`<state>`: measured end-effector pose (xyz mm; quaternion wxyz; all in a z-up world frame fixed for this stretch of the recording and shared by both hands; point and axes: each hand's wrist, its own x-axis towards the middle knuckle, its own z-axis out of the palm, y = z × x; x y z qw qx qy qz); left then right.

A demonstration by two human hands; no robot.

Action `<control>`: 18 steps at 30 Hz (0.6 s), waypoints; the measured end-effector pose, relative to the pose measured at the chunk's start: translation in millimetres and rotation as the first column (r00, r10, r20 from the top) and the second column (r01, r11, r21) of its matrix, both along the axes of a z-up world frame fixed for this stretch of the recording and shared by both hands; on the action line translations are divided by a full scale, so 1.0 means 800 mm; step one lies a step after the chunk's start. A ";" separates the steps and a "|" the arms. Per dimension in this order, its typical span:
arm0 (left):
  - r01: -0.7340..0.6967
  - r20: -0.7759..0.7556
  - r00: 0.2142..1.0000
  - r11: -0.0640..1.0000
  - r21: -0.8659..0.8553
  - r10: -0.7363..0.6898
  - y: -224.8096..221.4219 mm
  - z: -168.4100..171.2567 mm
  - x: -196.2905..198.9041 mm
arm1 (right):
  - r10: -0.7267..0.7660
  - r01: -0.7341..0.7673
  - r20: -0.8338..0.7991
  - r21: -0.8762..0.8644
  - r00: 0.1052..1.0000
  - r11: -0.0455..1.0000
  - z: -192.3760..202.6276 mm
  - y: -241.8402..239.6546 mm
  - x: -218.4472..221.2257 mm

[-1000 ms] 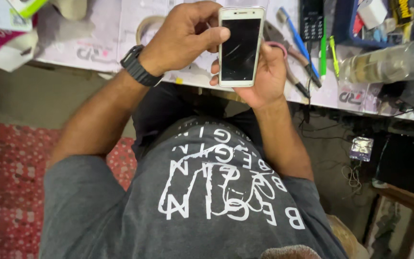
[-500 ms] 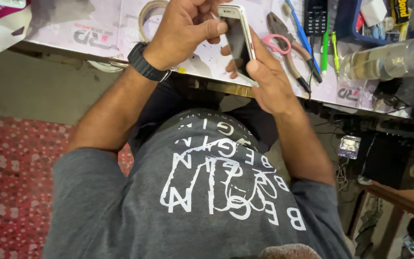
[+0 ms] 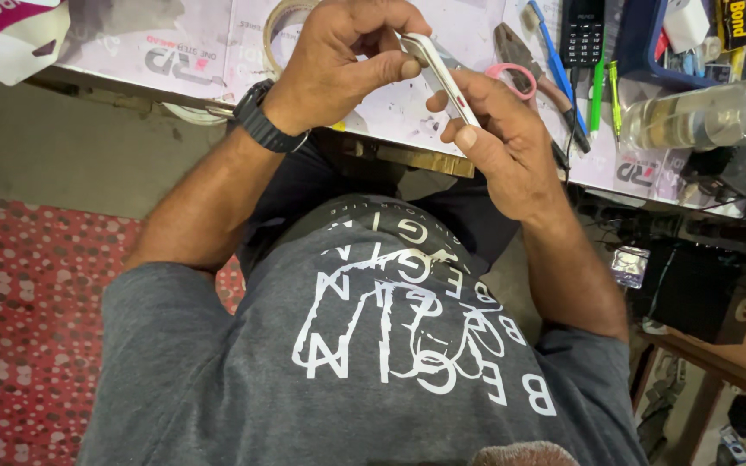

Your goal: The person uses a green screwdriver to adjust the edges of a white smartphone, then presses the edges to seat the screen. They power on the device, swipe through the home screen, and wipe the screen with a cloth.

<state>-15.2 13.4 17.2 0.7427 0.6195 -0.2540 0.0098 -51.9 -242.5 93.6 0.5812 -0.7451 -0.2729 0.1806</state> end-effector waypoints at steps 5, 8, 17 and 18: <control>-0.094 0.307 0.950 0.992 0.086 0.064 0.010 0.010 0.002 | 0.027 -0.027 -0.001 0.003 1.000 1.000 -0.003 0.001 0.005; -0.082 0.409 0.911 0.994 0.068 0.047 0.021 0.014 0.002 | 0.030 -0.030 -0.019 -0.014 0.999 0.999 -0.002 0.005 0.008; -0.025 0.251 0.968 0.995 0.098 0.000 0.025 0.006 0.016 | -0.006 0.003 -0.105 -0.024 0.994 1.000 -0.014 0.008 0.020; -0.051 0.249 0.968 0.993 0.109 0.022 0.024 0.006 0.018 | -0.005 0.006 -0.149 0.011 0.989 1.000 -0.019 0.009 0.023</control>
